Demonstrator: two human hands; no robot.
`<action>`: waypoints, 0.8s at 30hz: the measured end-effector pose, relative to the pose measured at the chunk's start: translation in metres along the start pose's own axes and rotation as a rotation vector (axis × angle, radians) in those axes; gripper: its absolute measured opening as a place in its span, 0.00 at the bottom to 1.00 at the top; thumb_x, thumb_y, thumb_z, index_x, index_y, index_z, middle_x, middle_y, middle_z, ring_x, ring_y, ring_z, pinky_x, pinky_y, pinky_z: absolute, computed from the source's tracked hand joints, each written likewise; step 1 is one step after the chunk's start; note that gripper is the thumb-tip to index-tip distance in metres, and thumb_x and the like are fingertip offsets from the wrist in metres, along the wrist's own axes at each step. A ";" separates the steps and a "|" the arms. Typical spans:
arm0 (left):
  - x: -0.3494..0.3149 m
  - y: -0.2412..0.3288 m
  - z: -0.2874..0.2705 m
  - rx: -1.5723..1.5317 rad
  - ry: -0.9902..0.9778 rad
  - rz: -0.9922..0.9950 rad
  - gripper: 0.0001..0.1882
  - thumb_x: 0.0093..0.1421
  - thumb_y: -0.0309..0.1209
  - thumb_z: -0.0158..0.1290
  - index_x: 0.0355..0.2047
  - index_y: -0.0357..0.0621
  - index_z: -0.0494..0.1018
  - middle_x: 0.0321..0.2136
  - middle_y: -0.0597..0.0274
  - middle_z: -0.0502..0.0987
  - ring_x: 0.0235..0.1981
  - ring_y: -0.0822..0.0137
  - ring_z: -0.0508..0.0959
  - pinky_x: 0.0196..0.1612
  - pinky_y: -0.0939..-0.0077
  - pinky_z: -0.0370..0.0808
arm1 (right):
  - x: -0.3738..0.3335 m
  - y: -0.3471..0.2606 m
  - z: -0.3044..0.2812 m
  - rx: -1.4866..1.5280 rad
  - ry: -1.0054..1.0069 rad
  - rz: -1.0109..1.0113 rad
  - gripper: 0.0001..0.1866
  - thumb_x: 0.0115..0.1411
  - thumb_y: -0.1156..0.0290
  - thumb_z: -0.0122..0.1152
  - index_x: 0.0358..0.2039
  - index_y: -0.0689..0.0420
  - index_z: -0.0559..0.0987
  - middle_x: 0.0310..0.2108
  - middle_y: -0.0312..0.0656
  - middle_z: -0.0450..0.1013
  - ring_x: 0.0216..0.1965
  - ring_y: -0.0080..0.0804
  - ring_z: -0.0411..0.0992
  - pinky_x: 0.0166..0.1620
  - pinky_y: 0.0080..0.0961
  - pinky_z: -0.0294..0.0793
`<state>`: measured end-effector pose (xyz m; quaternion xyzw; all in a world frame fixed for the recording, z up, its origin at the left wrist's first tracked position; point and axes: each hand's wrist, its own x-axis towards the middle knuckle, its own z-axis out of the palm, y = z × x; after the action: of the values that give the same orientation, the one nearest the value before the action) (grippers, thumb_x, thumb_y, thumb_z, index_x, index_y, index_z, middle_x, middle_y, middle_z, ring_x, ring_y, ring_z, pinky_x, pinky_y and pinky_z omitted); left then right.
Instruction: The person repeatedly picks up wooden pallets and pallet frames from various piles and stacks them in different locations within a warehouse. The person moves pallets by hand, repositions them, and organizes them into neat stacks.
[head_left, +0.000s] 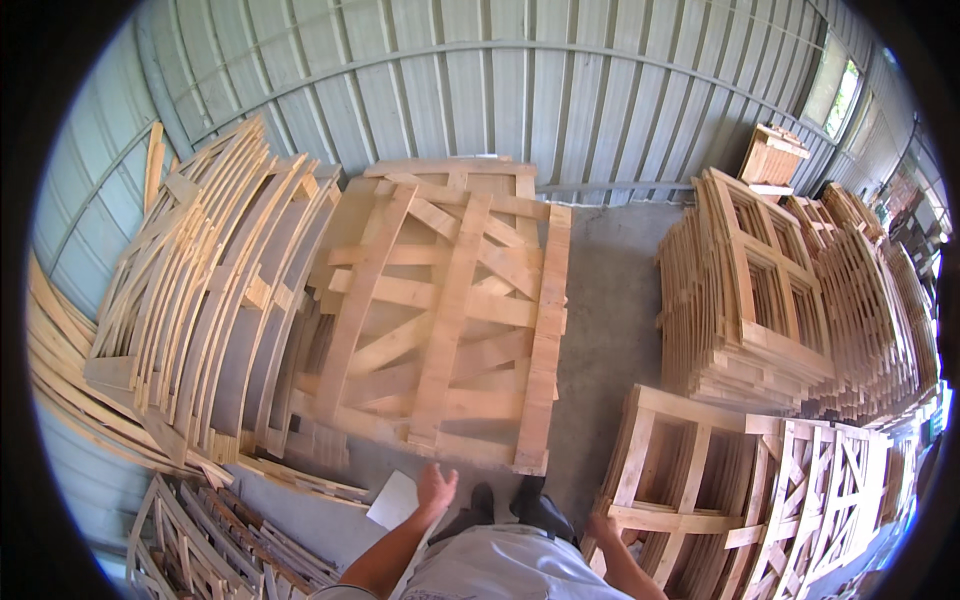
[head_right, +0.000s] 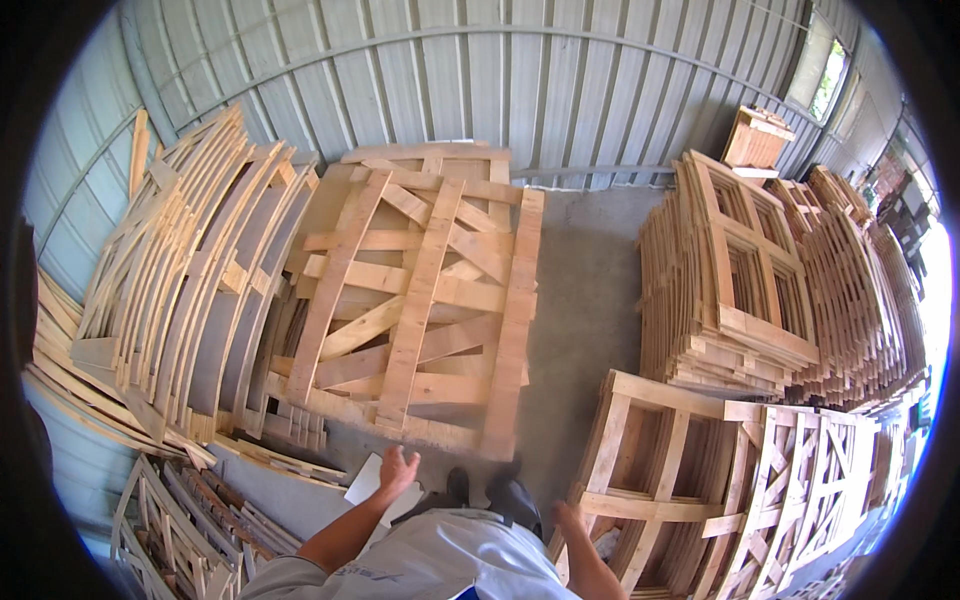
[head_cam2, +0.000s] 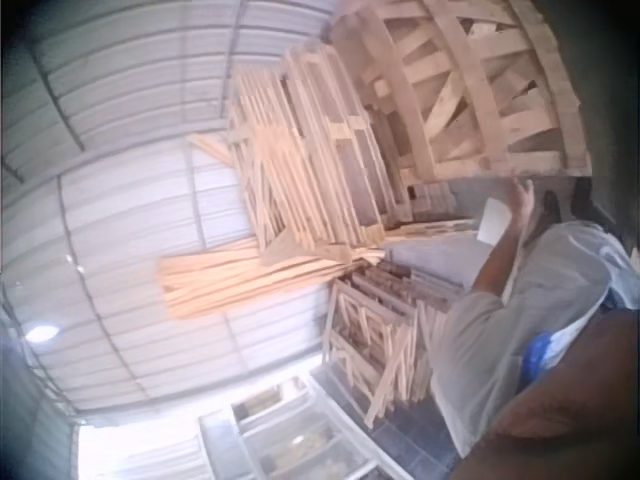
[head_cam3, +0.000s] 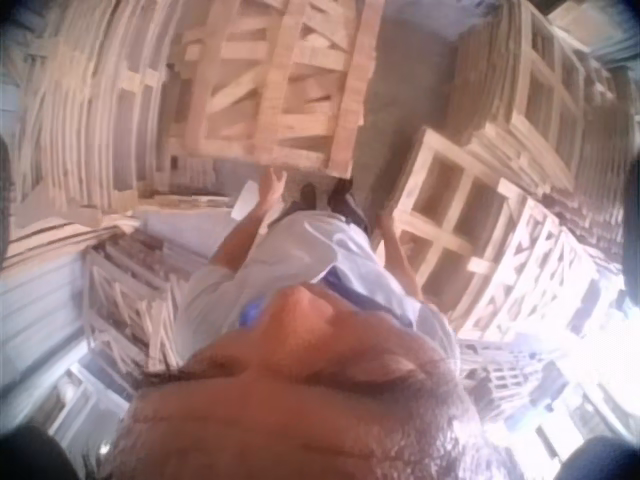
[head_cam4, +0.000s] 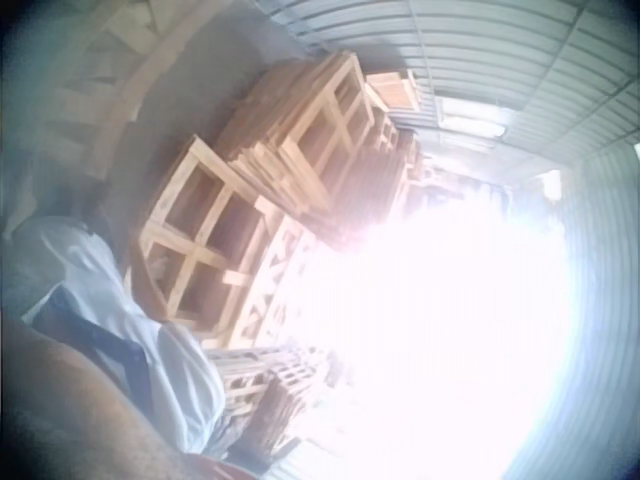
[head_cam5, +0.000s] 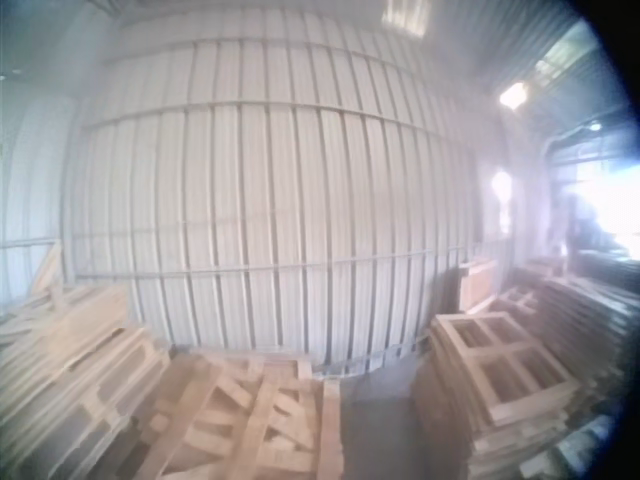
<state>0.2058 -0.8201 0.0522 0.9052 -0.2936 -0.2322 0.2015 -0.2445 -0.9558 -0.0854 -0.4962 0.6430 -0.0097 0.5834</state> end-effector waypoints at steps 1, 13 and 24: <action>0.006 -0.006 -0.002 0.065 -0.018 -0.067 0.32 0.59 0.50 0.52 0.51 0.30 0.70 0.53 0.35 0.70 0.55 0.42 0.70 0.57 0.55 0.68 | 0.022 -0.001 0.000 0.084 -0.016 -0.017 0.09 0.55 0.65 0.61 0.27 0.58 0.79 0.24 0.43 0.76 0.25 0.35 0.76 0.25 0.32 0.73; 0.122 -0.001 -0.040 -0.043 -0.128 -0.202 0.26 0.61 0.50 0.47 0.39 0.36 0.76 0.37 0.35 0.77 0.42 0.38 0.76 0.46 0.50 0.72 | 0.117 -0.203 0.058 -0.306 0.034 -0.305 0.27 0.61 0.48 0.51 0.28 0.64 0.79 0.20 0.46 0.73 0.25 0.37 0.73 0.32 0.37 0.71; 0.342 0.048 -0.031 -0.055 0.127 -0.013 0.28 0.62 0.47 0.47 0.43 0.28 0.71 0.42 0.32 0.75 0.45 0.38 0.75 0.50 0.51 0.71 | 0.091 -0.275 0.114 -0.056 0.154 0.131 0.29 0.64 0.48 0.48 0.47 0.64 0.78 0.43 0.68 0.74 0.49 0.56 0.73 0.51 0.41 0.70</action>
<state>0.4474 -1.0627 -0.0021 0.9141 -0.2678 -0.1835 0.2431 0.0307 -1.0899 -0.0267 -0.4670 0.7171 0.0083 0.5174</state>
